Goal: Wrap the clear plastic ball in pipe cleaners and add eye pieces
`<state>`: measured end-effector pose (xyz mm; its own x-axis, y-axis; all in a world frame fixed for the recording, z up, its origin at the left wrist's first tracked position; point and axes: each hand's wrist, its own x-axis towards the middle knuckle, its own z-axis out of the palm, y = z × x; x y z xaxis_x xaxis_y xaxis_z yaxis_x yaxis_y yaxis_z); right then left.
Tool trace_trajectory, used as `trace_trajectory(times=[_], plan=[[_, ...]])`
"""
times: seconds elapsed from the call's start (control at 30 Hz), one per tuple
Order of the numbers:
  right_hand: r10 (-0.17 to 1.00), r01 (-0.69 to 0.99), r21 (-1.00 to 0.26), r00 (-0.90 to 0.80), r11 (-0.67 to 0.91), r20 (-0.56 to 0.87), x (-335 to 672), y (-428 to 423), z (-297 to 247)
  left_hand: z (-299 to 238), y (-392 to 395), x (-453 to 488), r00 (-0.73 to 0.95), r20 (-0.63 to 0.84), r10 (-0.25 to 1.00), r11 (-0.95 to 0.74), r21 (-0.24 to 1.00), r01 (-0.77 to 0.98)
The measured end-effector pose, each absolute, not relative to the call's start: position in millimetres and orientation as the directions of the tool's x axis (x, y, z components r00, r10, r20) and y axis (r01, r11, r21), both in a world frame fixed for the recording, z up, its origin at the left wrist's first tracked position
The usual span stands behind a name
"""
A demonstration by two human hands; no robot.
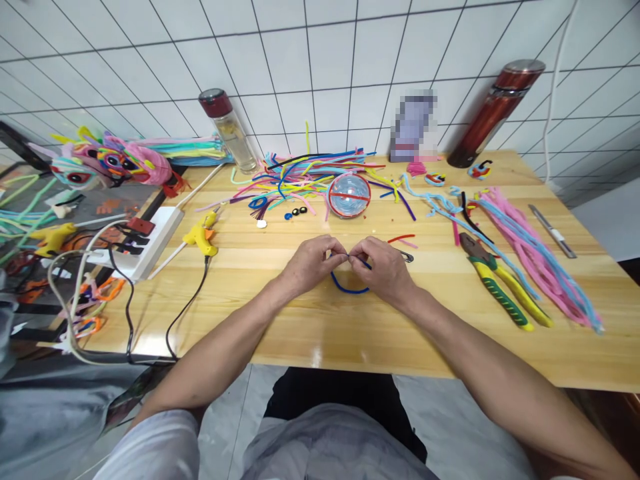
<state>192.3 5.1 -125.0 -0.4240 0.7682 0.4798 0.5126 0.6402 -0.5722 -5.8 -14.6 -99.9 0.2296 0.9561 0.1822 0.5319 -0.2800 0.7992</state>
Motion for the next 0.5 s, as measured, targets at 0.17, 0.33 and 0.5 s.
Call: trace_trajectory(times=[0.17, 0.33, 0.5], plan=[[0.752, 0.501, -0.561, -0.442, 0.659, 0.489, 194, 6, -125, -102, -14, -6, 0.221, 0.175, 0.959, -0.271, 0.788, 0.553], [0.817, 0.433, -0.695, -0.353, 0.574, 0.455, 193, 4, -116, -105, -18, 0, 0.079, 0.161, 0.984, -0.179, 0.909, 0.376], [0.884, 0.318, -0.832, -0.271, 0.455, 0.38, 189, 0, -109, -111, -23, 11, -0.042, 0.101, 0.994, -0.097, 0.99, 0.099]])
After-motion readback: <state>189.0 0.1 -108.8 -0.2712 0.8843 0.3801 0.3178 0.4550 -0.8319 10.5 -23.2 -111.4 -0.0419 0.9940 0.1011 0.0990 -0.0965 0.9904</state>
